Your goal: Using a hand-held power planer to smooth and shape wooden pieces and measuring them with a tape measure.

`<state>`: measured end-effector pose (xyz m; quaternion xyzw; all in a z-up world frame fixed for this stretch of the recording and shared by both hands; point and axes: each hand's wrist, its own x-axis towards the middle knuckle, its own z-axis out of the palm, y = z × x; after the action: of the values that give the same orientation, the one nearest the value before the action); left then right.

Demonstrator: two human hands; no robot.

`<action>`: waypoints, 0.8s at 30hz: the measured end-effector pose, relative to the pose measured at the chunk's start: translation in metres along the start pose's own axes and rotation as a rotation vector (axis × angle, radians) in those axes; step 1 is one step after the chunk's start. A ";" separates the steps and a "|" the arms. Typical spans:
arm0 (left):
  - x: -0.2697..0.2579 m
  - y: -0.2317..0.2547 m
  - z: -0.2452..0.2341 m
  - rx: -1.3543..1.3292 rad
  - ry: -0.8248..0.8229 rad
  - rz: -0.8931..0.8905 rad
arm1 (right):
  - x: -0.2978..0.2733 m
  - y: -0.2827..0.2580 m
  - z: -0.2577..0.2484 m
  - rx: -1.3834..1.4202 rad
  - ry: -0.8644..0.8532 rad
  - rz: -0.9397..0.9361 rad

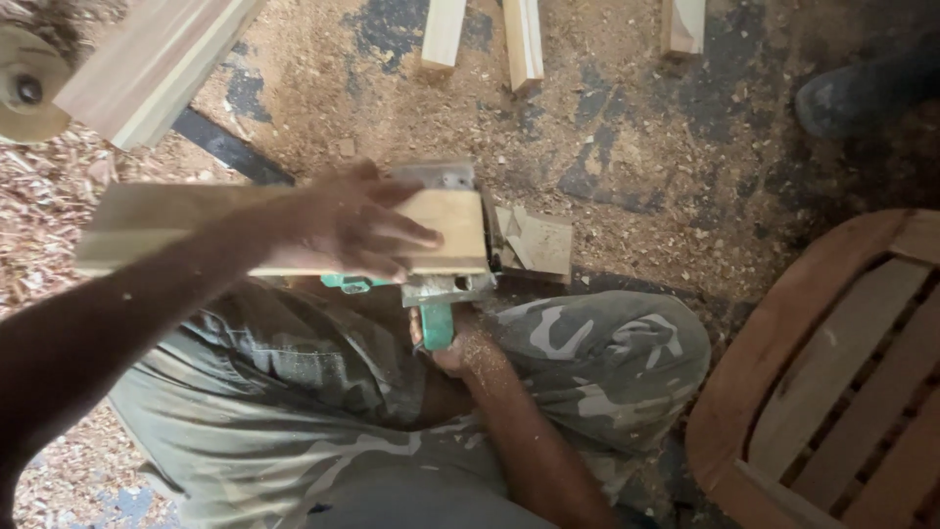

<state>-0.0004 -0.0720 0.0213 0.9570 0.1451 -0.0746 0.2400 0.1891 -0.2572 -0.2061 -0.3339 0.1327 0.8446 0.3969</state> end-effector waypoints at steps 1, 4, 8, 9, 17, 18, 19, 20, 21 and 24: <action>-0.001 -0.009 -0.005 -0.004 -0.001 0.006 | 0.004 0.001 -0.003 0.003 0.006 -0.003; -0.003 -0.044 -0.024 -0.156 0.125 -0.140 | 0.007 -0.001 -0.008 0.120 0.062 0.094; -0.012 -0.105 -0.025 -0.107 0.304 -0.490 | -0.011 -0.004 -0.020 -0.060 -0.067 0.010; -0.019 -0.120 -0.019 0.217 0.393 -0.517 | -0.012 -0.003 -0.024 -0.108 -0.211 -0.026; 0.042 -0.125 0.126 -0.068 0.032 -0.402 | -0.040 -0.041 -0.024 0.253 -0.376 0.066; 0.049 -0.107 0.124 -0.087 -0.069 -0.311 | -0.051 -0.049 -0.011 0.240 -0.396 -0.031; 0.046 -0.085 0.104 -0.093 -0.061 -0.320 | -0.043 -0.052 -0.029 0.232 -0.393 -0.022; 0.043 -0.062 0.083 -0.058 -0.118 -0.409 | -0.035 -0.057 -0.047 0.192 -0.382 0.002; 0.042 -0.041 0.060 -0.018 -0.177 -0.492 | -0.027 -0.062 -0.064 0.157 -0.374 0.017; 0.049 -0.057 0.073 0.017 -0.104 -0.599 | -0.004 -0.079 -0.075 0.213 -0.424 0.157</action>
<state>0.0230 -0.0470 -0.0785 0.8686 0.4076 -0.1920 0.2063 0.2850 -0.2451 -0.2565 -0.0941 0.1601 0.9054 0.3818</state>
